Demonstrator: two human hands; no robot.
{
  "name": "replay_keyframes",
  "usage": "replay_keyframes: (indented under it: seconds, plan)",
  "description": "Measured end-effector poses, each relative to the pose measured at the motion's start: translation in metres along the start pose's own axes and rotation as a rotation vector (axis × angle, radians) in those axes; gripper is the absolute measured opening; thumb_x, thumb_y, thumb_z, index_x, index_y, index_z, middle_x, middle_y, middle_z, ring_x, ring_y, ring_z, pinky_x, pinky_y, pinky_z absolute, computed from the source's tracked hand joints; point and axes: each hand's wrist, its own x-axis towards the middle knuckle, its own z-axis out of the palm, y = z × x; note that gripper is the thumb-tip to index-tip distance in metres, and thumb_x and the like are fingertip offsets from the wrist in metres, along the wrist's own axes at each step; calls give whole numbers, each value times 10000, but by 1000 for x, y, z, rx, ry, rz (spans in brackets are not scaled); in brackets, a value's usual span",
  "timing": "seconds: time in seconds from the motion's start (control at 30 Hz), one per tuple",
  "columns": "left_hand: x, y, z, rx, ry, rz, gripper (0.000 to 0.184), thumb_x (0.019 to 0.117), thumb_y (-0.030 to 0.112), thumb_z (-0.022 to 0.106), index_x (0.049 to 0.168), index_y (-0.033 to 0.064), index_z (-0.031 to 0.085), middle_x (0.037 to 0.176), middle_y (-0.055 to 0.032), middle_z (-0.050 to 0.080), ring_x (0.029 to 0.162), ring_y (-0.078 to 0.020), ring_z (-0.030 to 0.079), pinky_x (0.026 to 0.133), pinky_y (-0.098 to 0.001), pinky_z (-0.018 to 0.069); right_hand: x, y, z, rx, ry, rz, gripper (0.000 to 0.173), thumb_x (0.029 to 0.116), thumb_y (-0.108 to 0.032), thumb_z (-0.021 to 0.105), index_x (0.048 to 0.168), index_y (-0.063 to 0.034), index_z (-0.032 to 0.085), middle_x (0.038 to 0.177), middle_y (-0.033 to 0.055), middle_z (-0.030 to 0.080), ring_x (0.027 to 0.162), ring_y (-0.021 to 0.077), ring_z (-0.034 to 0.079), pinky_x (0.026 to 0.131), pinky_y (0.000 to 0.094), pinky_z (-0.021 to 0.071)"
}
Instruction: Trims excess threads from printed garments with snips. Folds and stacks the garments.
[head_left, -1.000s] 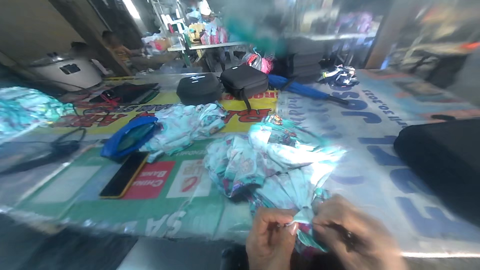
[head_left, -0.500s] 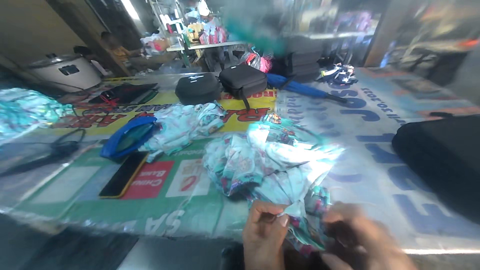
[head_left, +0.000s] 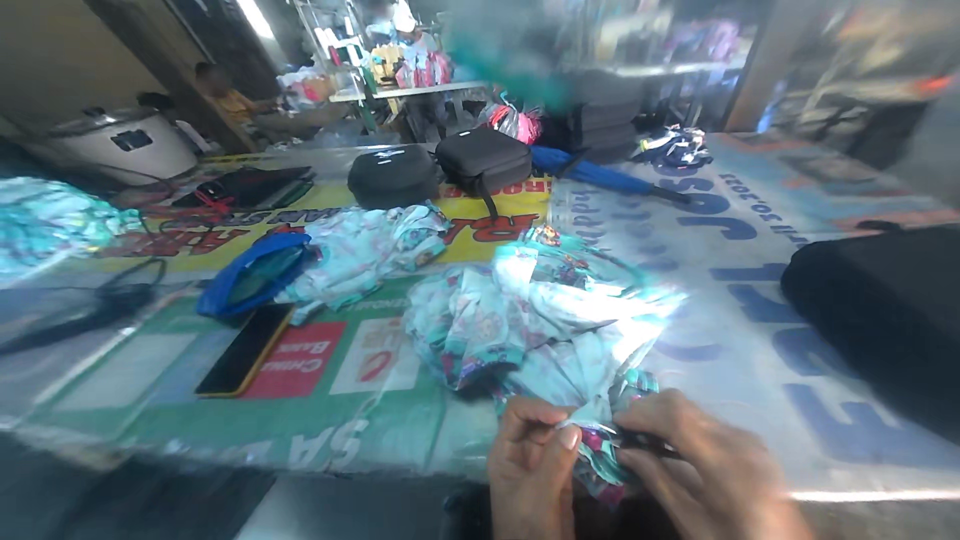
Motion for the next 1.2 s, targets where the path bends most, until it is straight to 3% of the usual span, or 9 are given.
replay_keyframes:
  seconds: [0.33,0.43,0.5,0.57,0.7,0.77,1.0,1.1,1.2]
  plan:
    - [-2,-2,0,19,-12,-17,125,925,50,706,1048,75,704,971,-76,729,895,-103,713,820,-272,599,-3,7,5,191,55,8,139,986,-189,683,1042,-63,706,991,38,720,893,18,664,751,147,541]
    - [-1,-3,1,28,7,-24,128,922,51,706,1047,81,709,965,-64,730,886,-92,711,814,-257,595,-8,12,7,288,12,64,326,942,-285,747,1136,-57,618,1028,43,669,877,-18,635,746,121,544]
    - [0,-5,-1,50,18,-13,132,922,58,710,1052,80,707,960,-66,729,879,-95,713,810,-262,600,-11,19,11,262,-33,53,288,948,-286,735,1078,-53,627,977,65,657,849,24,627,722,147,528]
    - [3,-6,-3,108,-13,3,138,928,83,714,1065,88,701,966,-51,721,869,-81,704,802,-252,599,-11,29,13,442,-25,74,117,973,-167,676,972,-50,671,928,32,649,833,14,616,714,129,523]
    - [10,-3,-9,284,-166,19,166,946,133,702,1110,112,702,962,13,720,810,-10,674,731,-173,573,-1,42,2,1023,-60,316,88,1015,-211,628,1017,-136,674,944,-64,675,654,-46,576,543,122,499]
    - [14,-1,-11,338,-193,16,166,957,149,688,1120,120,702,978,32,712,837,1,665,750,-164,565,2,41,0,1203,-102,439,69,1027,-227,606,1036,-165,633,816,-77,622,553,-43,508,476,125,443]
    - [32,6,-6,272,-67,-80,143,1031,177,584,1081,100,694,938,-5,678,752,-46,661,668,-209,590,9,40,4,1378,-11,606,49,1009,-196,627,1025,-152,643,790,-42,611,501,-34,459,426,124,394]
    - [37,9,-4,546,-154,94,161,1055,183,538,1110,110,670,971,38,666,789,-6,633,674,-161,553,14,40,1,1394,-40,601,44,1014,-190,621,1024,-149,631,814,-37,620,501,-33,467,422,123,401]
    - [42,9,-9,1098,-261,645,200,1049,315,569,1191,178,599,1134,82,630,1005,32,604,861,-138,503,39,36,-6,1300,-97,543,58,1018,-216,620,1008,-160,609,749,-69,587,502,-40,468,434,116,401]
